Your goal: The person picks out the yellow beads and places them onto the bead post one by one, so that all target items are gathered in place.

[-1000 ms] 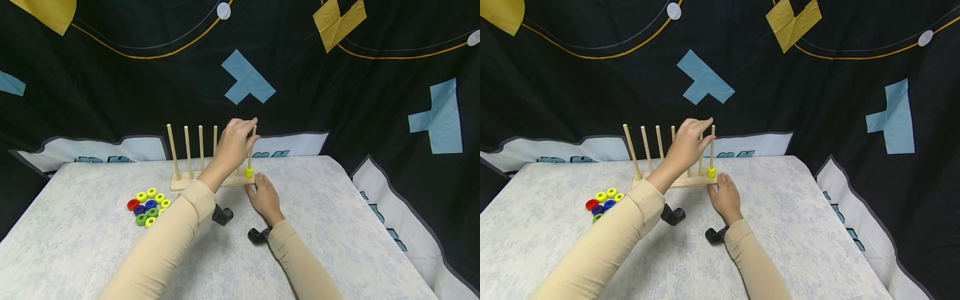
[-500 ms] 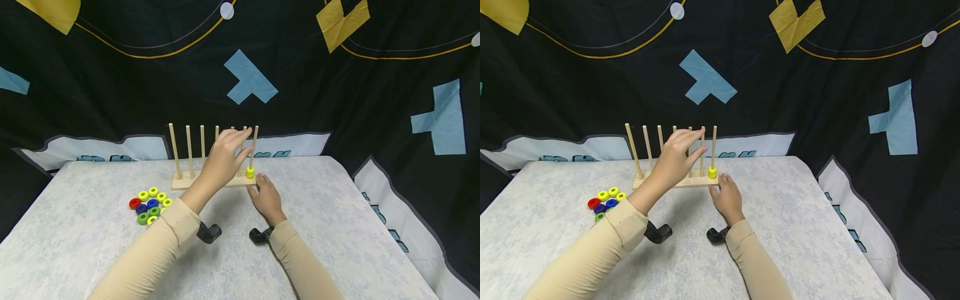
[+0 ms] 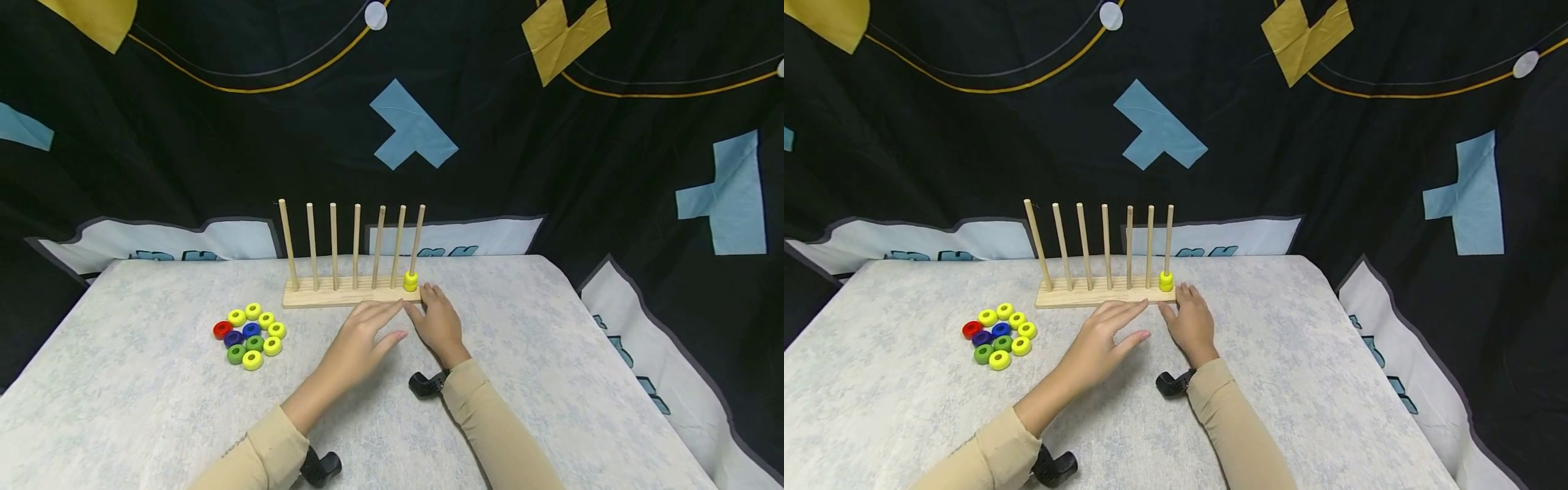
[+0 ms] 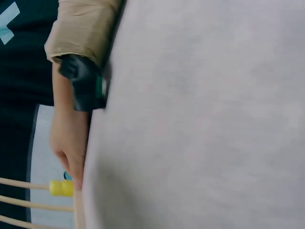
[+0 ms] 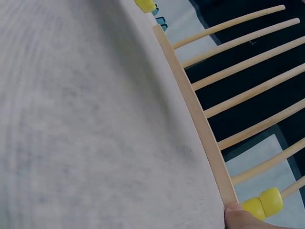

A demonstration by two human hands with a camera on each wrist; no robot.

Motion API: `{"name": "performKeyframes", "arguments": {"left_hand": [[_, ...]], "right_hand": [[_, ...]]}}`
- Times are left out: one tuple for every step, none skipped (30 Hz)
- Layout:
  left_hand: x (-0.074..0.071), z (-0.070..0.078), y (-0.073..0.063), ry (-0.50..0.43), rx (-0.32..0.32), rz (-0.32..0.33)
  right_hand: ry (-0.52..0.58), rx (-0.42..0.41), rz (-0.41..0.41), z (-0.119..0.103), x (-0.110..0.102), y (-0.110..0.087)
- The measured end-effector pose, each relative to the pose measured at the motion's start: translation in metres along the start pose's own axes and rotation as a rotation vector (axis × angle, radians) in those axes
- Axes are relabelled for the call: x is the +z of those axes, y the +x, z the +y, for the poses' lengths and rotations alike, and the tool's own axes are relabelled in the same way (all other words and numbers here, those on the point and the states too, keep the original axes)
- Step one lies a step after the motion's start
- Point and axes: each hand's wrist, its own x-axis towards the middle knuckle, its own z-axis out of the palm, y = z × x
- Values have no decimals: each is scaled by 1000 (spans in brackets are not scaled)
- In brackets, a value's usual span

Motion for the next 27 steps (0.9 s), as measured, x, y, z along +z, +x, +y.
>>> {"name": "performKeyframes", "arguments": {"left_hand": [[-1,-1,-5,2,-6,-4],[-2,-3,-9,5,-9,-5],[-3,-5,-14,8,-12,-5],[-5,-6,-18,13,-19,-7],[-7,-8,-22,16,-26,-7],[-9,-10,-26,17,-37,-7],[-12,-12,-30,20,-48,-7],[-15,-14,-34,21,-61,-3],[-18,-16,-38,22,-79,0],[-21,-19,-41,25,-98,6],[-24,-22,-45,30,-116,13],[-27,-25,-48,39,-133,23],[-30,-28,-52,48,-148,33],[-33,-31,-55,57,-164,44],[-36,-34,-59,69,-180,55],[-39,-37,-62,78,-193,67],[-42,-40,-65,89,-206,77],[-44,-43,-68,97,-217,86],[-47,-45,-71,103,-228,96],[-50,-48,-74,111,-237,106],[-53,-51,-77,121,-244,117],[-55,-53,-80,132,-251,127],[-58,-56,-83,142,-253,139],[-61,-59,-87,155,-255,150],[-64,-61,-90,168,-257,161],[-68,-64,-93,183,-260,168],[-71,-67,-96,195,-268,174]], "right_hand": [[-2,-1,2,0,0,0],[-3,-1,1,0,0,0],[-5,2,-2,0,0,-1],[-8,4,-5,0,0,-1],[-11,5,-9,0,0,-1],[-12,7,-13,0,0,-1],[-12,4,-15,0,-1,-1],[-13,5,-20,1,-1,-1],[-13,2,-23,1,-2,-1],[-14,-2,-27,1,-2,0],[-13,-6,-33,2,-3,1],[-15,-11,-40,2,-4,1],[-19,-16,-50,3,-4,2],[-25,-17,-65,3,-4,4],[-31,-19,-79,4,-5,5],[-40,-24,-92,4,-5,6],[-51,-26,-107,5,-6,8],[-64,-26,-123,6,-6,9],[-75,-30,-133,7,-7,10],[-83,-30,-145,8,-7,11],[-88,-33,-153,8,-8,12],[-95,-34,-161,9,-8,13],[-99,-33,-172,10,-8,13],[-102,-36,-178,11,-8,14],[-104,-39,-183,12,-9,14],[-109,-42,-189,13,-8,15],[-114,-49,-189,13,-9,15]]}}
